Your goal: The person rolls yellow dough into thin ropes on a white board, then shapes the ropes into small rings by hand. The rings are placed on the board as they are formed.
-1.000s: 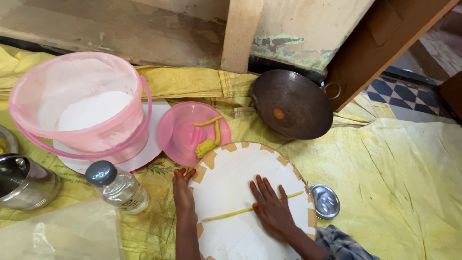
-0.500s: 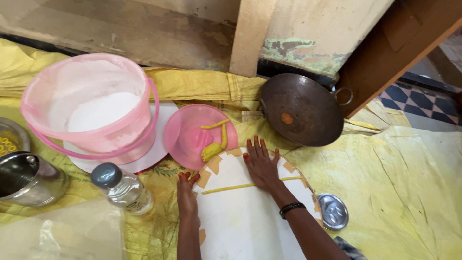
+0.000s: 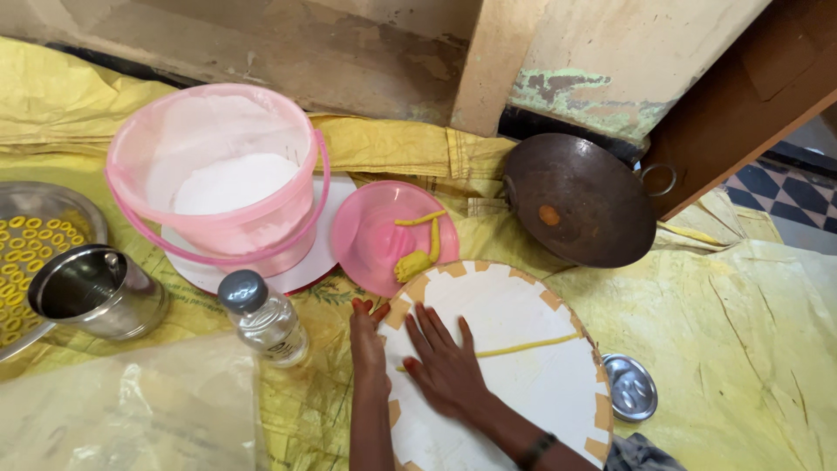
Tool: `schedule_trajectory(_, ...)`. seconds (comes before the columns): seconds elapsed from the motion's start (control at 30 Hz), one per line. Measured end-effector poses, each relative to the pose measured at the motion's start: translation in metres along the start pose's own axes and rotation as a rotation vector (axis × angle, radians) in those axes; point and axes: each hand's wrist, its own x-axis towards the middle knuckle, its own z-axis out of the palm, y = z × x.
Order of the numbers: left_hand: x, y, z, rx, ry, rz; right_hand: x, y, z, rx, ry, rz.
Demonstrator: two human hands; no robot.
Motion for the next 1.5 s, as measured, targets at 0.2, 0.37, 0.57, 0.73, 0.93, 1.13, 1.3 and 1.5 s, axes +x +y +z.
schedule_trajectory(0.2,-0.004,0.000,0.005,-0.058,-0.011,0.009,-0.042,-0.009,0.015,-0.024,0.014,0.011)
schedule_trajectory(0.37,-0.006,0.006,0.004,-0.049,-0.001,-0.027,0.043,0.001,0.016,-0.083,0.033,0.202)
schedule_trajectory(0.57,-0.001,0.006,0.002,-0.125,0.006,-0.003,0.094,0.008,0.001,0.034,0.099,0.226)
schedule_trajectory(0.73,0.003,0.004,0.001,-0.230,0.012,0.014,0.025,-0.012,0.011,-0.068,0.106,0.038)
schedule_trajectory(0.93,-0.001,0.008,0.004,-0.236,-0.004,0.010,-0.052,-0.033,0.018,0.015,0.060,0.001)
schedule_trajectory(1.13,-0.001,0.009,0.002,-0.230,-0.021,-0.026,0.019,-0.027,0.015,0.008,0.032,0.171)
schedule_trajectory(1.3,0.002,0.013,0.002,-0.232,-0.038,0.056,0.083,-0.014,-0.003,0.090,0.065,0.250)
schedule_trajectory(1.5,-0.004,0.016,0.002,-0.200,-0.031,-0.083,0.041,-0.025,0.005,0.052,0.078,0.121)
